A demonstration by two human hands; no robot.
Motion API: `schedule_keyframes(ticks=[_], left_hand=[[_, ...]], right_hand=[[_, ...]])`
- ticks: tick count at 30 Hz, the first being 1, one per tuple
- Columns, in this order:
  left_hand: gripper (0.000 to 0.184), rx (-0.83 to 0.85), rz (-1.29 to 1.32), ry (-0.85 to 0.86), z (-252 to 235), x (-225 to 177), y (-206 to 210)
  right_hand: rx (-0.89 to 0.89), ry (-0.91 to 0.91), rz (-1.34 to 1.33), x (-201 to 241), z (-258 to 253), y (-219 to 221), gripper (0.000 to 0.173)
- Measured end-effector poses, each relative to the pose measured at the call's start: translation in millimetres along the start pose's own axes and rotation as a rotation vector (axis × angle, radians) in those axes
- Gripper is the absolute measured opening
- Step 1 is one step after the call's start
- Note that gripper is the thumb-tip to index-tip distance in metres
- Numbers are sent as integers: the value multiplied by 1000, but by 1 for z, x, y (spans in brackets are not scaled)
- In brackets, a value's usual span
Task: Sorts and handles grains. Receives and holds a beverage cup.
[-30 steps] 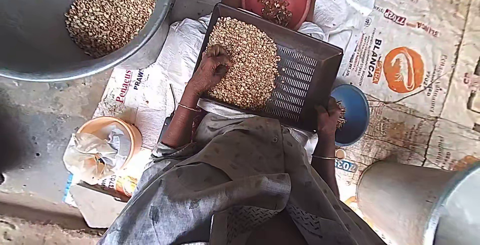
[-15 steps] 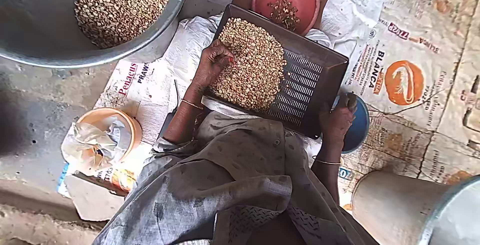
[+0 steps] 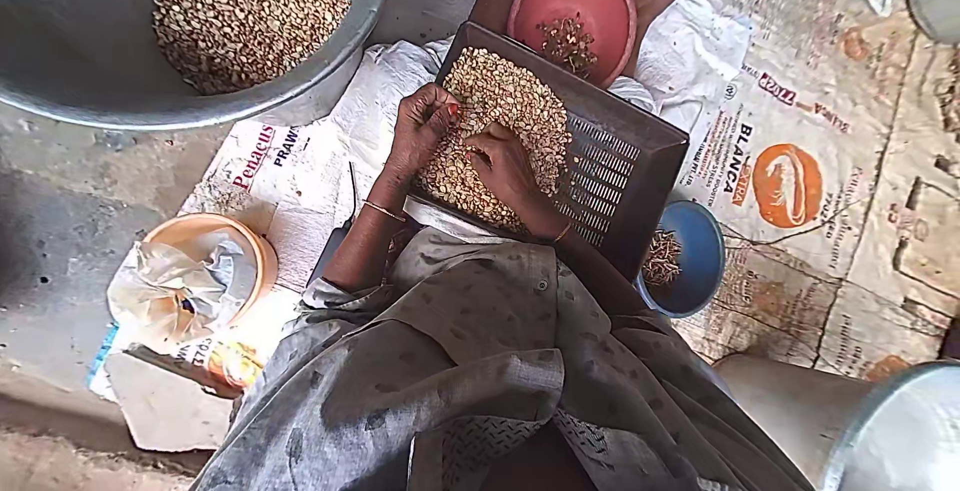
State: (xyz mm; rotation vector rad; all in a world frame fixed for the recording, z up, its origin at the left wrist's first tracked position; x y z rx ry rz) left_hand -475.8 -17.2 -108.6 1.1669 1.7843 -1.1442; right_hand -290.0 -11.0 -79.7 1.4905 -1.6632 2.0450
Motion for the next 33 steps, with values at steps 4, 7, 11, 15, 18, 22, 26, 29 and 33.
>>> schedule_keyframes(ticks=[4, 7, 11, 15, 18, 22, 26, 29, 33], left_hand=[[13, -8, -9, -21, -1, -1, 1], [14, -14, -18, -28, -1, 0, 2], [20, -3, -78, -17, -1, 2, 4], [22, -3, -129, 2, -1, 3, 4], [21, 5, -135, 17, -1, 5, 4], [19, 23, -139, 57, -1, 8, 4], [20, 27, -145, 87, 0, 8, 4], [19, 58, -133, 78, 1, 4, 4], [18, 116, -96, 103, 3, 0, 4]], right_hand=[[-42, 23, 154, 8, 3, 13, 22], [-73, -14, 161, 4, 5, 16, 20], [-127, -69, 170, -4, 6, 18, 19], [-205, -48, -94, -18, 5, 3, 21], [-307, 77, -460, -29, 5, -17, 20], [-289, 167, -764, -29, 11, -34, 22], [-232, 193, -945, -31, 10, -32, 17], [-181, 245, -1033, -31, 10, -28, 19], [-118, 301, -1138, -23, 10, -24, 21]])
Point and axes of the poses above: each hand's wrist, its own z-axis away from the middle knuckle, its own y-axis out of the palm, x = y × z, the point moved 1 cm from there along -z, towards the middle knuckle, and after that the axes turned 13 degrees about -z, right-handed, at the moved point
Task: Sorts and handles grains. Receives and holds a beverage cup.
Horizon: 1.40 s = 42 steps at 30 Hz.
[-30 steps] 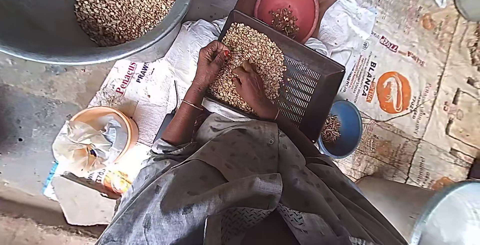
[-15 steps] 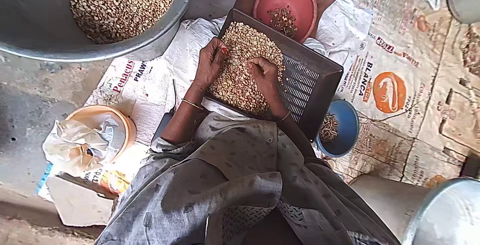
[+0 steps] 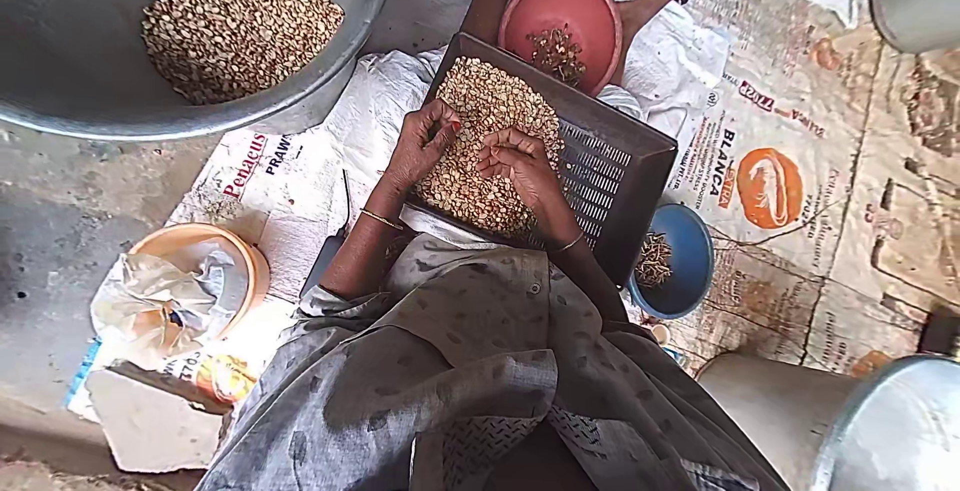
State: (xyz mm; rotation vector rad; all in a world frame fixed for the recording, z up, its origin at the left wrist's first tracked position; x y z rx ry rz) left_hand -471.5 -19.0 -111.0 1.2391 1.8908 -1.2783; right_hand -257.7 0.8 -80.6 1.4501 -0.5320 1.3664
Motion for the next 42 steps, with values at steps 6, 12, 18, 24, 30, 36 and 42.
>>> schedule_keyframes(ticks=[6, 12, 18, 24, 30, 36, 42], left_hand=[[17, 166, -4, 41, 2, 1, 3], [19, 199, 24, 45, 2, 1, 4], [28, 175, -89, 74, 0, 1, 3], [26, 175, -214, 47, -1, 1, 4], [20, 113, -265, 17, -1, -1, 4], [19, 121, -331, 74, -3, -2, 5], [19, 184, -353, 33, 4, -14, 2]], right_hand=[[76, -140, 51, -10, 0, 15, 19], [1, -206, -24, -12, -2, 10, 9], [-174, -204, -170, 28, -16, -27, 22], [-75, -143, 588, 27, -35, -16, 17], [-186, -243, 1067, -1, -33, 1, 19], [139, 33, 845, 34, -11, -14, 17], [-123, -146, 865, 115, -37, -48, 27]])
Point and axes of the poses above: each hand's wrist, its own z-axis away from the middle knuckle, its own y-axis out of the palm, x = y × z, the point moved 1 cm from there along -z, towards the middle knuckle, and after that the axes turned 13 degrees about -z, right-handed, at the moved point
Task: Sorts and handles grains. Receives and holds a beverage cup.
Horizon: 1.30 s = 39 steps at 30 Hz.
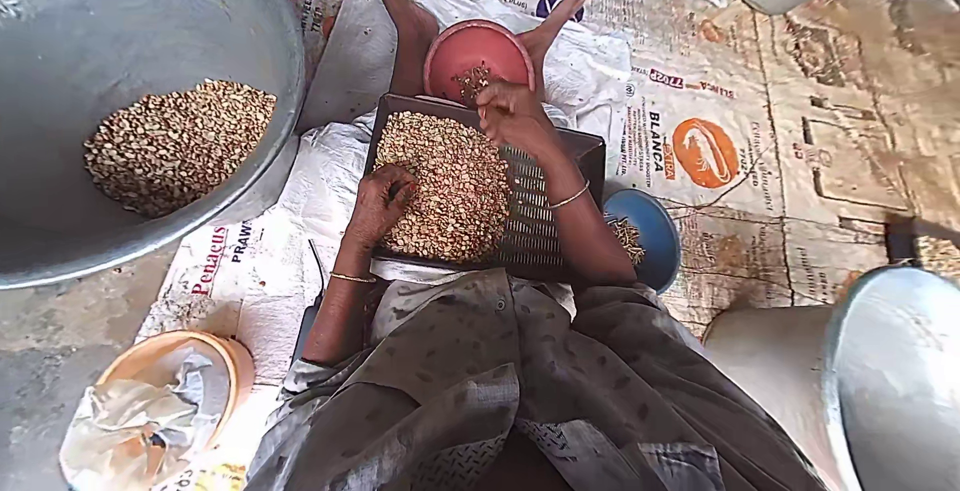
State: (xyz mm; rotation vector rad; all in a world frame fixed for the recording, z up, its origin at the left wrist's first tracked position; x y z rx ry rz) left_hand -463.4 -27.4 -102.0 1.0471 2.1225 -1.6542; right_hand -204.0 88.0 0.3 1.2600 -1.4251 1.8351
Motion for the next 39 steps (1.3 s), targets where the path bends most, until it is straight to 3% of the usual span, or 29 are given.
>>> schedule_keyframes(ticks=[2, 3, 5, 8, 12, 14, 17, 22, 25, 27, 29, 32, 36, 39], left_hand=[[19, 4, 10, -11, 10, -4, -1], [18, -2, 17, -14, 12, -2, 0], [17, -12, 27, -35, 5, 4, 3], [18, -35, 42, -54, -2, 8, 4], [23, -112, 79, -90, -2, 8, 5], [25, -125, 109, -136, -4, 0, 4], [26, 68, 56, -114, -18, -34, -3], [26, 546, -30, 194, -67, -104, 12], [26, 625, 4, 310, -88, -124, 38], [27, 605, 34, 322, -93, -129, 53], [27, 553, 92, 303, -93, -124, 70], [27, 488, 224, 230, -90, -107, 93], [28, 423, 310, 169, -92, -89, 97], [27, 347, 395, 156, -94, -81, 94]], right_hand=[[-216, -124, 66, 12, -7, -32, 49], [-312, -168, 93, 14, -5, -42, 49], [-433, -204, 77, 11, 12, -49, 31], [-312, -124, -31, -14, 62, -32, 26], [-21, -186, -17, -52, 150, 16, 26], [-9, -232, -39, -69, 187, 32, 25], [-63, -270, -144, -75, 235, 44, 22], [143, -164, -377, -51, 302, 43, 39], [123, 92, -586, -55, 345, 42, 45], [89, 108, -660, -61, 362, 38, 39], [-41, 166, -789, -72, 382, 29, 28], [-489, 342, -792, -96, 429, 10, 24], [-1160, 616, -296, -195, 472, -12, 22], [-1381, 738, -148, -239, 476, -25, 32]])
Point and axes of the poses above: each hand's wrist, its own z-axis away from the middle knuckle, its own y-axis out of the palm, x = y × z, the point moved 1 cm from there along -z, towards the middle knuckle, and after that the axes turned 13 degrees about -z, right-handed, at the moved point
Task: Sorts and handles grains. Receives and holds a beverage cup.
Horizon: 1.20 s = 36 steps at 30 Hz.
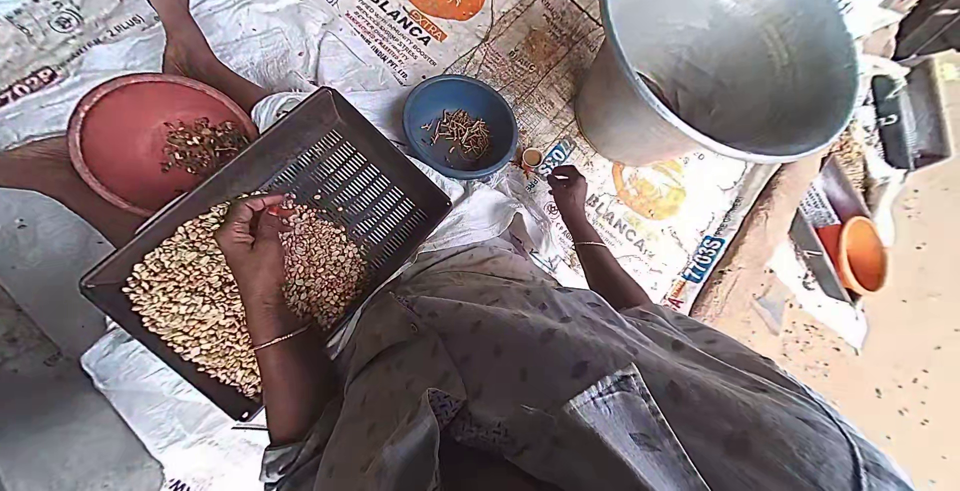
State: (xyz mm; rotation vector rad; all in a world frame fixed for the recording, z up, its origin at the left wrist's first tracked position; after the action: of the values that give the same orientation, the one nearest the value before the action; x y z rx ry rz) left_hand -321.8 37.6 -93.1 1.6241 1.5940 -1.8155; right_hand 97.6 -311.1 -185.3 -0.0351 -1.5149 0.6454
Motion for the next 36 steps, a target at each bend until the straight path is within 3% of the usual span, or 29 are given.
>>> schedule_keyframes(ticks=[3, 8, 17, 25, 30, 36], left_hand=[[27, -46, 18, 2, 0, 1, -3], [27, -83, -31, -16, 2, 2, -3], [27, -105, -65, -14, 1, 3, -3], [29, -103, -131, -36, 1, 3, -4], [29, -97, -231, -36, 5, 3, -6], [27, -140, -387, -47, 21, -21, -14]], right_hand=[[-37, -69, 40, -15, -22, 22, 56], [-114, -95, 151, -27, -41, 63, 74], [-220, -149, 82, -28, -40, 74, 71], [-221, -228, 43, -33, -39, 72, 53], [-215, -228, 40, -10, -35, 57, 54], [-91, -367, 10, 60, -9, 26, 55]])
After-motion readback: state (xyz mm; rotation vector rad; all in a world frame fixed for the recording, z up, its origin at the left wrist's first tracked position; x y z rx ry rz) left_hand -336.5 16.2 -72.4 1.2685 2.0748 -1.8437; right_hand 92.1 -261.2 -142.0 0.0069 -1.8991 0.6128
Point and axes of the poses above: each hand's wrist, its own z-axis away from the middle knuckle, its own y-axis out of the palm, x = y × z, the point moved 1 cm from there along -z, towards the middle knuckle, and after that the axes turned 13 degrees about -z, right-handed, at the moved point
